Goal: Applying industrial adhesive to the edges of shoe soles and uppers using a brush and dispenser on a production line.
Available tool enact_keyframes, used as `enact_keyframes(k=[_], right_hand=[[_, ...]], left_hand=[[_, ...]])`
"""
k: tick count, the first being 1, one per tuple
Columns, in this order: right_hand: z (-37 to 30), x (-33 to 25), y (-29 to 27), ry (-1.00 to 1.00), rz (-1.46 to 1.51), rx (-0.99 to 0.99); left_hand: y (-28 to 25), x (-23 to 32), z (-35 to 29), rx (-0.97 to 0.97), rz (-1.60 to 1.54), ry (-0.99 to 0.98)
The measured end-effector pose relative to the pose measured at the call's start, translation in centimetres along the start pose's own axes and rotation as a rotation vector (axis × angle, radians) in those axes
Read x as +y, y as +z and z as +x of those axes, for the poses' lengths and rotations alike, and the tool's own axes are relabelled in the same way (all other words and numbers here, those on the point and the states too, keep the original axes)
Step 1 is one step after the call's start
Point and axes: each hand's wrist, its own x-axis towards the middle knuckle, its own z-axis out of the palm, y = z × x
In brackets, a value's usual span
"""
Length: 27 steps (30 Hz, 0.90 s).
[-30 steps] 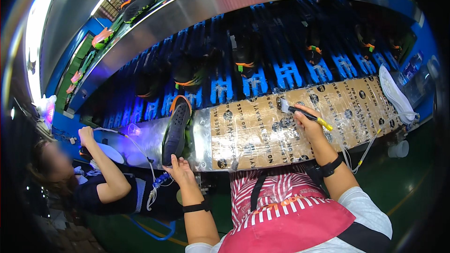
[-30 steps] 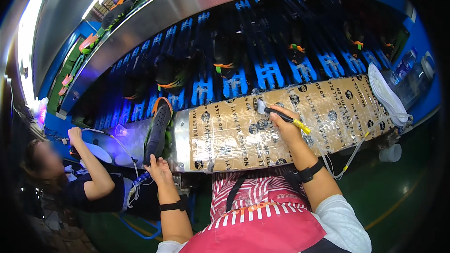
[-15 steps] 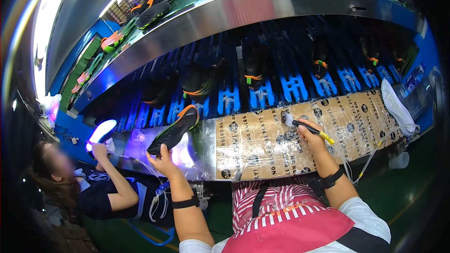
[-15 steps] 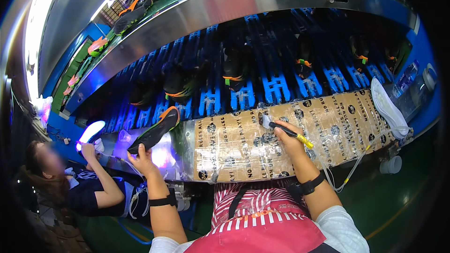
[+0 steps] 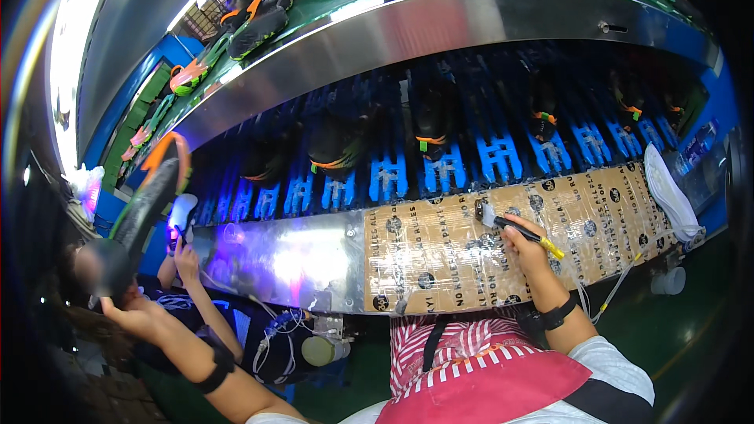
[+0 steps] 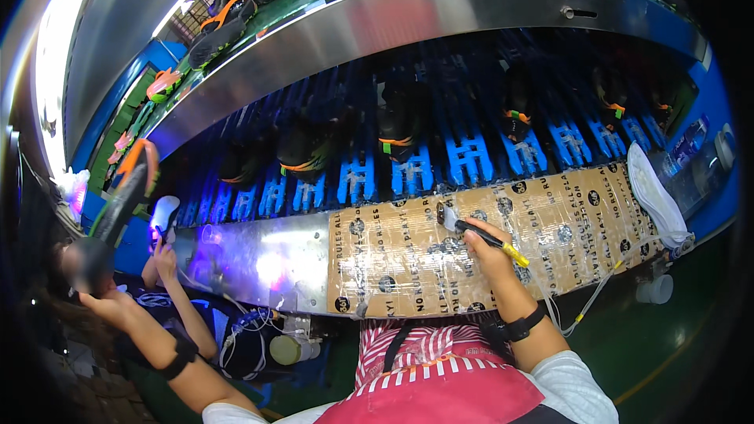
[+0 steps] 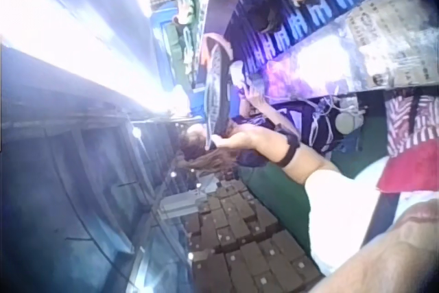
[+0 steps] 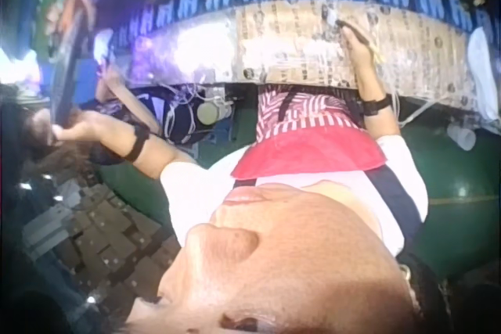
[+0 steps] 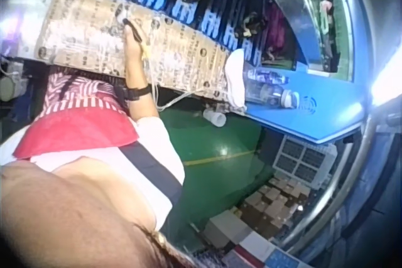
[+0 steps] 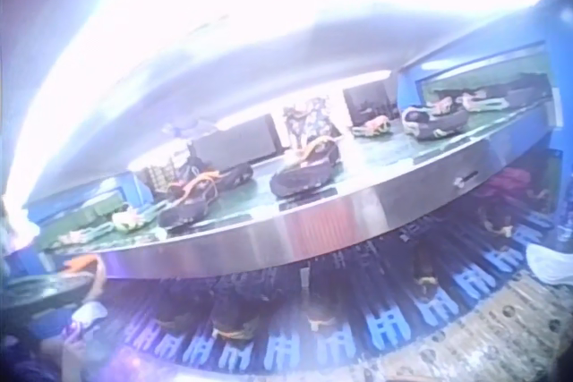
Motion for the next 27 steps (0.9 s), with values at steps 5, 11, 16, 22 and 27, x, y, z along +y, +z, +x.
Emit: enact_keyframes(k=[5, 11, 16, 22, 27], right_hand=[[0.0, -0.1, 0.0, -0.021, -0.022, 0.000], [0.1, -0.1, 0.0, -0.021, -0.044, 0.049], [0.0, -0.5, 0.3, 0.029, -0.068, 0.071], [0.0, -0.5, 0.7, 0.022, -0.100, 0.062], [0.1, -0.3, 0.7, 0.018, -0.054, 0.076]], left_hand=[[3.1, -5.4, 10.3, 0.229, -0.003, 0.013], [9.0, -16.5, 14.5, 0.091, -0.050, -0.172], [13.0, -25.4, 17.1, -0.127, 0.321, -0.438], [17.2, -31.1, 18.8, -0.358, 1.155, -0.210], [19.6, -25.4, 10.8, 0.244, 1.413, 0.416]])
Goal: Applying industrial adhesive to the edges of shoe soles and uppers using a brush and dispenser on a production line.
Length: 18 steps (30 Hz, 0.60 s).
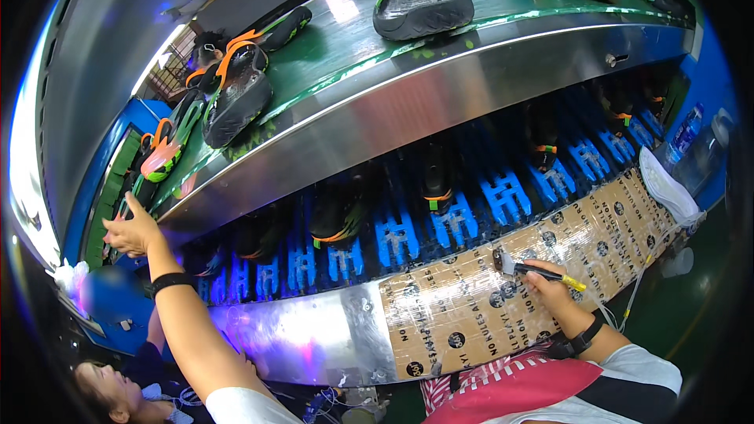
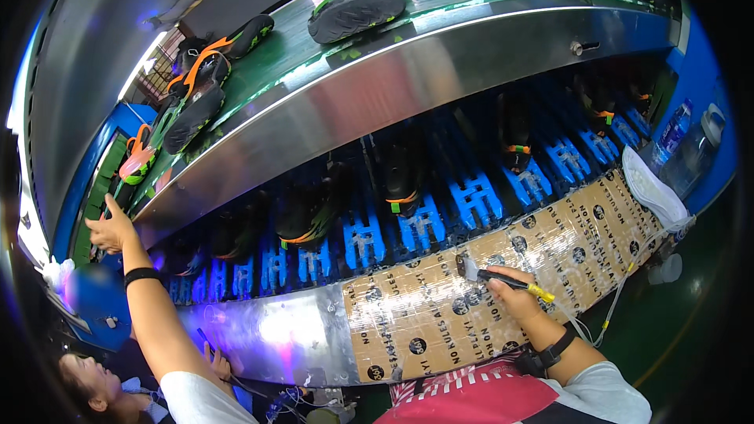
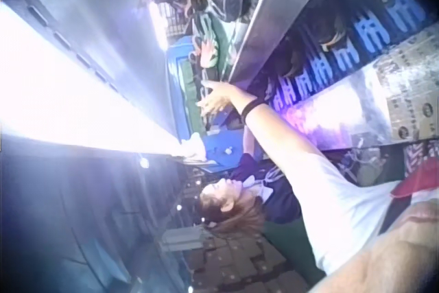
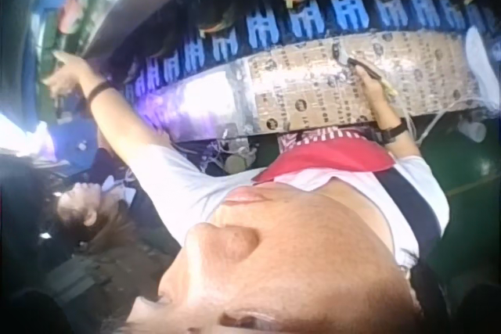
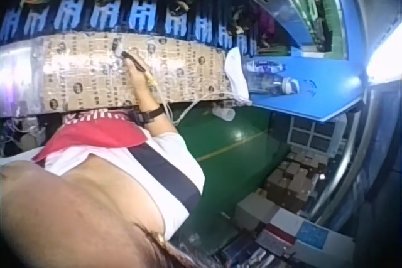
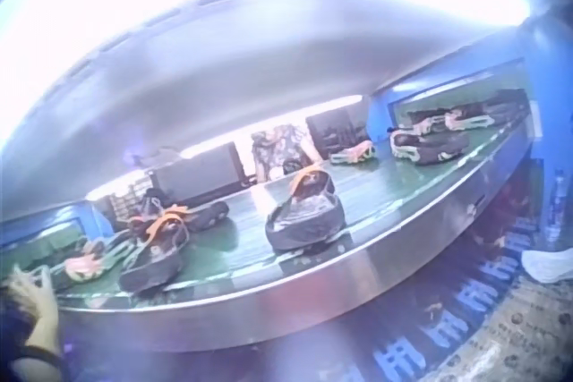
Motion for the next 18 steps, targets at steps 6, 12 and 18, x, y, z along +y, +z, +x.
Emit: enact_keyframes(k=[6, 12, 18], right_hand=[[-0.1, -0.3, 0.1, 0.004, -0.072, -0.026], [-0.1, -0.4, -0.1, 0.006, -0.121, -0.041], [0.2, 0.0, -0.3, 0.013, -0.103, -0.064]], left_hand=[[-1.6, 4.1, 0.8, -0.500, -0.380, 0.829], [0.3, 4.3, 0.9, -0.636, -0.367, 0.717], [-7.2, 3.7, -2.0, -0.477, -0.715, 0.546]])
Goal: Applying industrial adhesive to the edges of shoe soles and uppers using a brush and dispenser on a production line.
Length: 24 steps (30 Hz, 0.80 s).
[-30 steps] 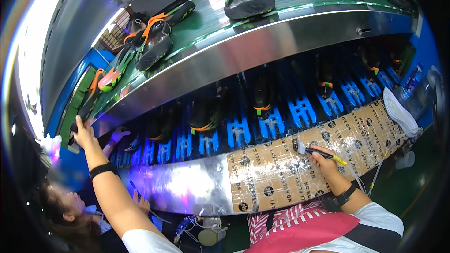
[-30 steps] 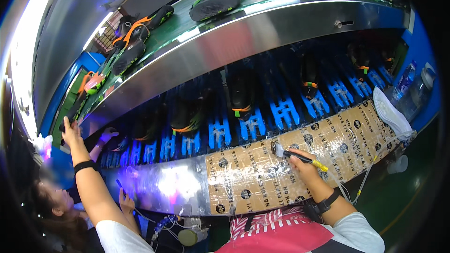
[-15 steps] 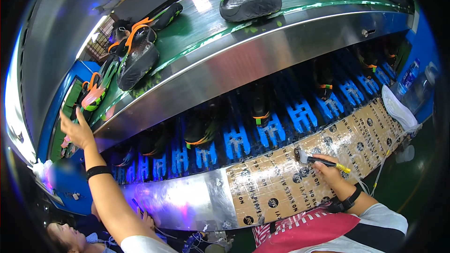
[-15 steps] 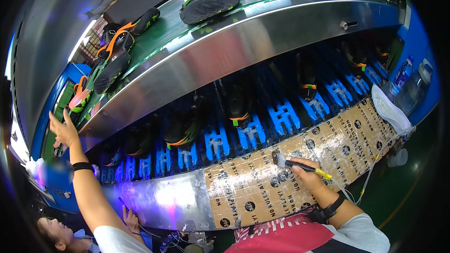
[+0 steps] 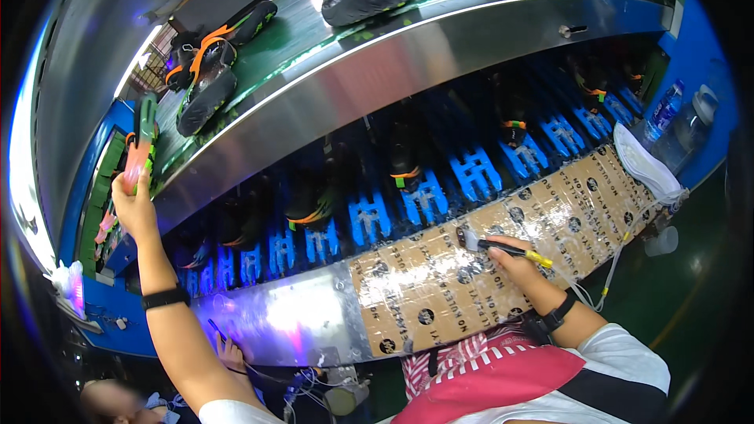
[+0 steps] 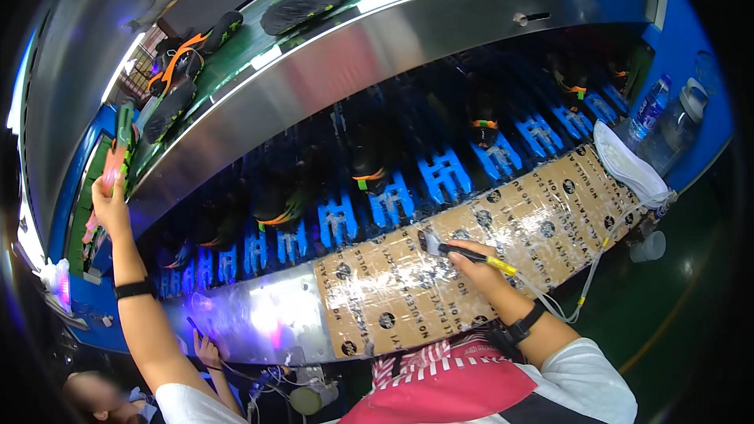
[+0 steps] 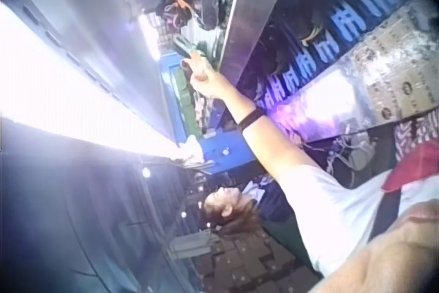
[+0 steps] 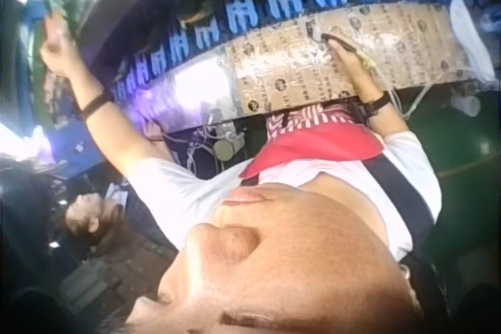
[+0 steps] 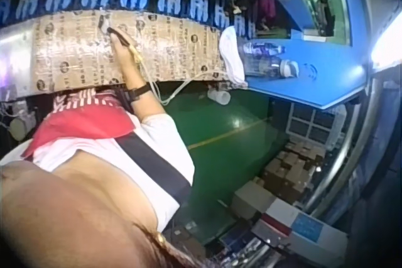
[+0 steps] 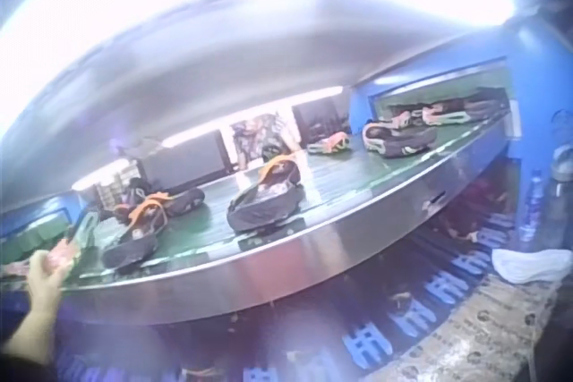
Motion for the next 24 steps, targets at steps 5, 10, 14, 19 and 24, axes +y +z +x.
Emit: enact_keyframes(k=[5, 10, 14, 19, 24], right_hand=[[0.1, 0.3, -0.1, -0.046, 0.062, -0.050], [0.2, 0.9, -0.4, -0.048, 0.081, -0.065], [0.5, 1.6, -0.4, -0.047, 0.153, -0.055], [0.5, 1.6, -0.6, -0.084, 0.282, -0.032], [-0.6, 0.6, -0.7, -0.098, 0.337, 0.009]], left_hand=[[-11.7, 6.7, -5.9, -0.124, -0.549, 0.055], [-26.9, 14.8, -11.6, -0.408, -0.470, -0.141], [-32.4, 19.4, -16.4, -0.545, -0.502, -0.179], [-28.7, 23.1, -26.7, -0.732, -0.523, -0.513], [-23.5, 24.8, -38.6, -0.802, -0.380, -0.458]])
